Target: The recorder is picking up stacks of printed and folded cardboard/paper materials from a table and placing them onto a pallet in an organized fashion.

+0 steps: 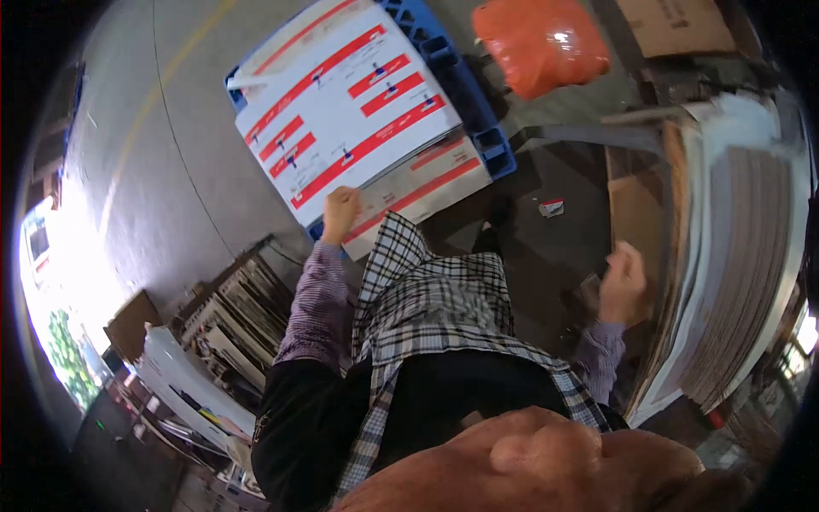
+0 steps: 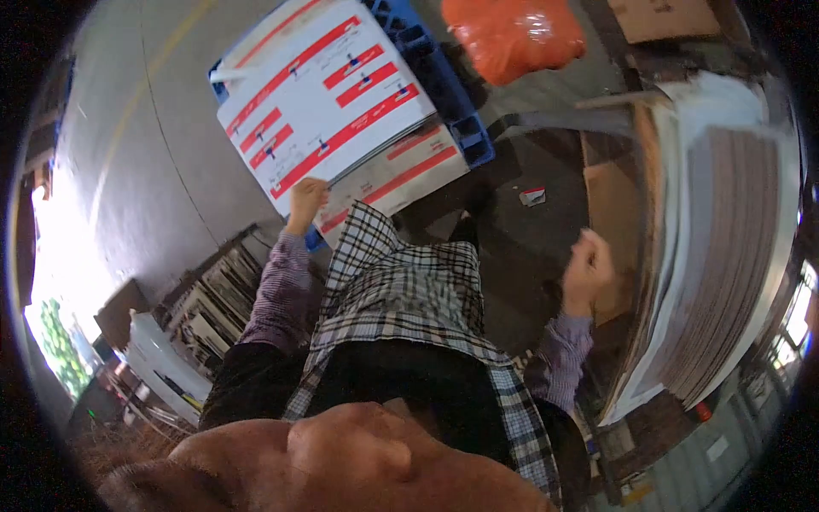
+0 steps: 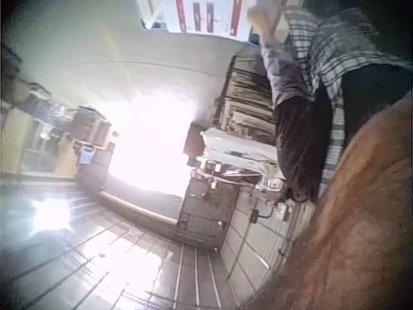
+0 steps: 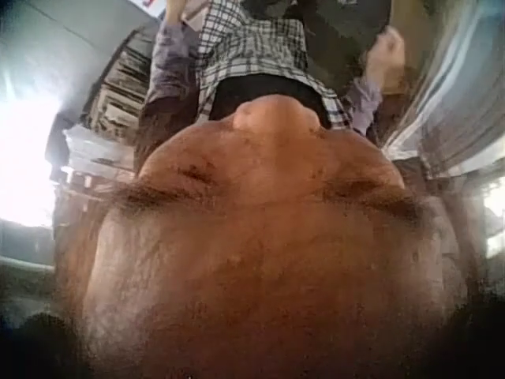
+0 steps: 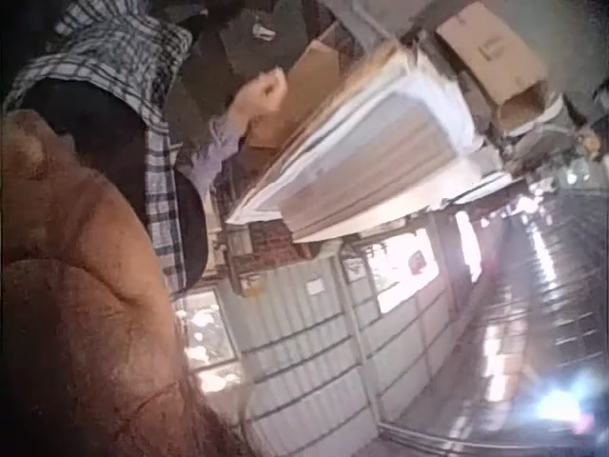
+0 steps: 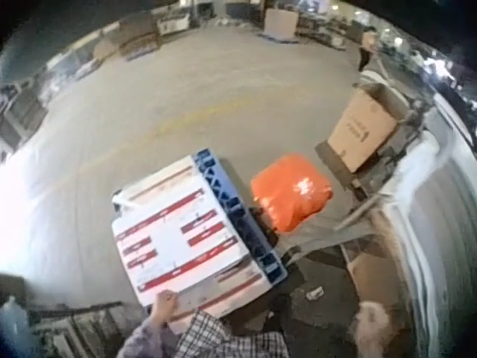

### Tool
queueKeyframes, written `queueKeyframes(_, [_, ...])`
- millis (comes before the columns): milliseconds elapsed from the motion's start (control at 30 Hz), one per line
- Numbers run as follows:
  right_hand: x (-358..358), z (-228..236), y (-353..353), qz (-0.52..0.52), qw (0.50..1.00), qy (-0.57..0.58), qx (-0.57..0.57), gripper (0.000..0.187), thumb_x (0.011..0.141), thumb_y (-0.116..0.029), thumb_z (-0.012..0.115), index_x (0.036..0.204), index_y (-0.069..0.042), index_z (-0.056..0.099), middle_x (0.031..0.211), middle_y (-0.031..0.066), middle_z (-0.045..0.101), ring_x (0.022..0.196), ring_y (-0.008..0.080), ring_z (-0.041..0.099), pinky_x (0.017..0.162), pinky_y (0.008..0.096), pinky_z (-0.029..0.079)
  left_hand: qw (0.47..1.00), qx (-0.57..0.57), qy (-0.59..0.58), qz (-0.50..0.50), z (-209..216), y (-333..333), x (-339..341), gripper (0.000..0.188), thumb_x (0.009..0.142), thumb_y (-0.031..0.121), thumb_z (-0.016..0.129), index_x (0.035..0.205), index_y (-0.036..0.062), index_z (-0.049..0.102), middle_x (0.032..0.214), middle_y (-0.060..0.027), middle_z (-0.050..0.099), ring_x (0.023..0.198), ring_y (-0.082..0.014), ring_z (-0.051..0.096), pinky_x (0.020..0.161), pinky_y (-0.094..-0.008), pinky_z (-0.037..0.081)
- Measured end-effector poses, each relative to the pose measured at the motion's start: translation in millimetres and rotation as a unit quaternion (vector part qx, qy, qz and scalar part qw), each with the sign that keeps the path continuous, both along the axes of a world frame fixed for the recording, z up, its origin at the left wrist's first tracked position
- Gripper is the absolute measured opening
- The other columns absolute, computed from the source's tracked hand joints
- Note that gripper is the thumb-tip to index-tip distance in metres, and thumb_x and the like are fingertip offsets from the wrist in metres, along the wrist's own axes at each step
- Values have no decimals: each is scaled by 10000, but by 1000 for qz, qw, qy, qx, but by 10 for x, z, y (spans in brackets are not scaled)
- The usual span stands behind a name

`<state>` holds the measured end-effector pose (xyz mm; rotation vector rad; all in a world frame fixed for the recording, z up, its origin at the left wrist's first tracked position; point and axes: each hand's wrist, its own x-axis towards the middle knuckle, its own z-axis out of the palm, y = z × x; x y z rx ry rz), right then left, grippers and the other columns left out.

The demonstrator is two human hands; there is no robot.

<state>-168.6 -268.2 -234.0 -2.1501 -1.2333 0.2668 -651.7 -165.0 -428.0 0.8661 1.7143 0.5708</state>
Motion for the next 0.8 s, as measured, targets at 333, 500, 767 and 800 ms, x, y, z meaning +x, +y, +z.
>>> queueKeyframes(333, [-1511, -4240, 2533, 346, 921, 22, -178, 138, 849, -162, 542, 819, -36, 592, 772, 172, 559, 749, 370, 569, 647, 448, 446, 909, -45, 412, 27, -1955, -1118, -2091, 182, 760, 150, 548, 886, 56, 638, 785, -170, 655, 727, -321, 640, 661, -382, 503])
queueKeyframes(500, [-1253, -5531, 3000, 284, 924, -144, -210, 317, 848, -301, 567, 904, 3, 636, 887, 225, 627, 857, 399, 591, 739, 471, 468, 954, -101, 282, 26, -2466, -1273, -1802, 216, 805, 112, 559, 1003, 39, 603, 656, -110, 583, 597, -226, 576, 579, -364, 460])
queueKeyframes(767, [-1864, -5321, 2885, 271, 883, -183, -336, 444, 856, -401, 549, 822, 33, 633, 889, 274, 623, 884, 412, 604, 773, 491, 471, 951, -240, 193, 27, -2808, -2368, -1554, 243, 777, 105, 590, 1005, 24, 602, 760, -162, 643, 708, -259, 635, 666, -357, 485])
queueKeyframes(800, [-1841, -5245, 2927, 276, 872, -200, -351, 448, 855, -407, 548, 819, 31, 634, 883, 273, 626, 872, 412, 608, 766, 492, 473, 962, -171, 212, 19, -2793, -2275, -1493, 231, 781, 100, 596, 998, 22, 603, 743, -159, 641, 706, -264, 635, 653, -359, 485])
